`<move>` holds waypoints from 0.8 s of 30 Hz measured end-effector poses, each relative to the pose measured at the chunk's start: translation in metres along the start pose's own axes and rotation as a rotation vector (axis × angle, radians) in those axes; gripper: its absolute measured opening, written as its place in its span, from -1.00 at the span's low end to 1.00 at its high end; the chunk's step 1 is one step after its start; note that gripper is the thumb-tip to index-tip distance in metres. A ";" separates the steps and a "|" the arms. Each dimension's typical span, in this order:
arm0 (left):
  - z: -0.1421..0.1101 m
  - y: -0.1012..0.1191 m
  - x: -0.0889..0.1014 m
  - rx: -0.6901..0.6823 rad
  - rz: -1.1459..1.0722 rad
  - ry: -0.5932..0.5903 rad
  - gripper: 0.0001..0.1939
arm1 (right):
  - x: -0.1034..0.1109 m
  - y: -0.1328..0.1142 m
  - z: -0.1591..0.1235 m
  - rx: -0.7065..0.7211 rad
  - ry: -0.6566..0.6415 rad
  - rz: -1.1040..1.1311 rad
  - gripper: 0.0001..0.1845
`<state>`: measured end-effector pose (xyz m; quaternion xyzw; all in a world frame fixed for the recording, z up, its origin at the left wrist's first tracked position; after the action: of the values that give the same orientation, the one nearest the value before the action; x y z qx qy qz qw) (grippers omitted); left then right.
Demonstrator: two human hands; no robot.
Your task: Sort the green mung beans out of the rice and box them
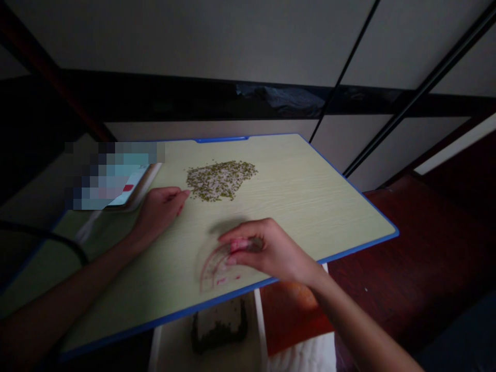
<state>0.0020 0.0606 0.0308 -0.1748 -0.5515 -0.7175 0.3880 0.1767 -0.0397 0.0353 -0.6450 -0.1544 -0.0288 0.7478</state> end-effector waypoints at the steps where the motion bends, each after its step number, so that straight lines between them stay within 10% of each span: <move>1: 0.000 0.000 0.000 0.002 0.000 -0.003 -0.65 | 0.012 0.002 0.006 -0.008 0.036 0.004 -0.74; 13: 0.000 -0.003 -0.002 0.001 -0.010 -0.041 -0.64 | 0.168 0.030 0.115 0.130 0.528 0.121 -0.74; 24: 0.000 -0.006 -0.002 0.060 -0.042 -0.057 -0.65 | 0.167 0.088 0.145 0.007 0.656 0.284 -0.63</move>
<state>-0.0007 0.0616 0.0252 -0.1718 -0.5870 -0.7035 0.3619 0.3288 0.1418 0.0129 -0.6141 0.1850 -0.1295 0.7562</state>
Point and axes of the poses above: each hand's wrist, its own z-axis towards the middle knuckle, its own x-axis out of the back of the hand, y = z × x, the point moved 10 cm from there along z, towards the middle knuckle, and after that the axes turned 13 degrees about y, right-handed, at the moved point
